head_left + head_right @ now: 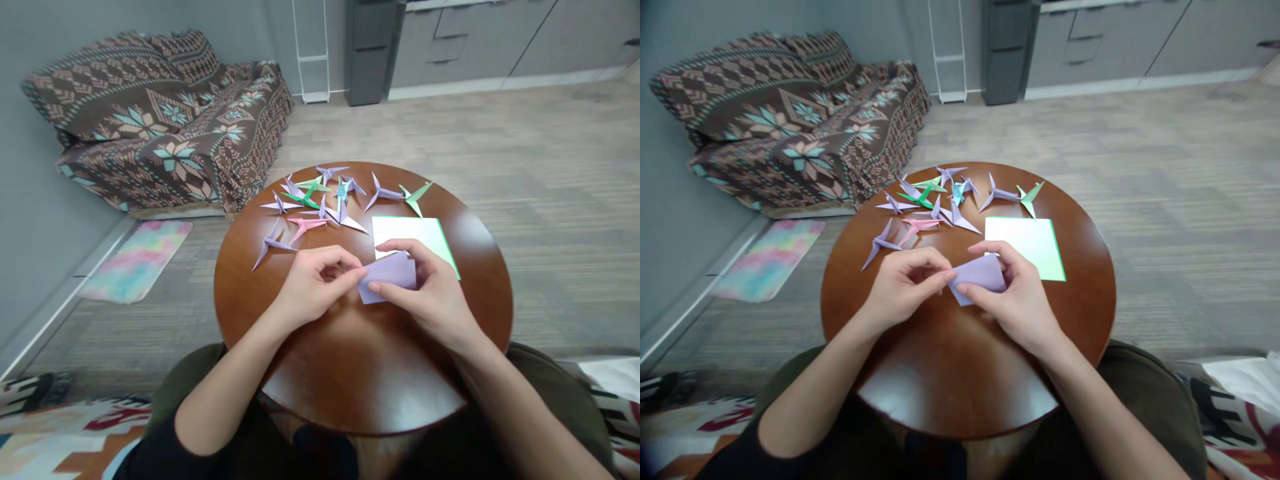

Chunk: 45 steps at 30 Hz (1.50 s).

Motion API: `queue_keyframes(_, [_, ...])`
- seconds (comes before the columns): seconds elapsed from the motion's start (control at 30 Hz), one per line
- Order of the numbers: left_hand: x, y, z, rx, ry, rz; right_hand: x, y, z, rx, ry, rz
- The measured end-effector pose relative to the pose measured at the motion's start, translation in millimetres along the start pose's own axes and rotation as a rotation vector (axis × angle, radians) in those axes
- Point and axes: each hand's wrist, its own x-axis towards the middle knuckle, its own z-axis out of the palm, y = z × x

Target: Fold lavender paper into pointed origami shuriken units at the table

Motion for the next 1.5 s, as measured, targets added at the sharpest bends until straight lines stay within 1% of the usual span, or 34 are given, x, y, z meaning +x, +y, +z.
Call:
queue_keyframes(0.1, [0,0,0.7,0.038,-0.023,0.022,-1,1,1,-0.055,0.047,-0.044])
queue_keyframes(0.23, [0,-1,0.3,0.106,-0.072,0.037,-3,2,2,-0.128,0.042,-0.078])
queue_keyframes(0.33, [-1,-1,-0.3,0.163,-0.103,0.096,-5,0,4,-0.162,0.039,-0.07])
queue_keyframes(0.43, [-1,-1,-1.0,0.171,-0.094,0.131,-6,-3,6,-0.124,0.041,-0.035])
queue_keyframes(0.6, [1,-6,-4.5,0.093,-0.036,0.06,-2,2,-1,-0.038,0.04,0.026])
queue_keyframes(0.7, [2,-9,-6.9,0.041,-0.008,0.027,1,7,-5,-0.022,0.032,0.023])
queue_keyframes(0.83, [1,-5,-5.5,0.065,-0.076,-0.029,-2,7,-2,-0.006,-0.045,-0.008])
queue_keyframes(0.93, [0,0,-2.1,0.111,-0.129,-0.014,-5,2,4,-0.053,-0.081,-0.013])
queue_keyframes(1.07, [-1,3,0.5,0.142,-0.153,0.042,-7,-4,9,-0.082,-0.047,-0.013])
queue_keyframes(1.17, [0,3,-0.1,0.156,-0.146,0.054,-7,-4,9,-0.047,-0.038,0.044])
queue_keyframes(1.3, [0,0,-3.4,0.15,-0.122,0.013,-5,0,5,0.018,-0.051,0.1])
queue_keyframes(1.5, [2,-4,-10.3,0.129,-0.061,-0.043,0,4,-5,-0.013,-0.012,0.077])
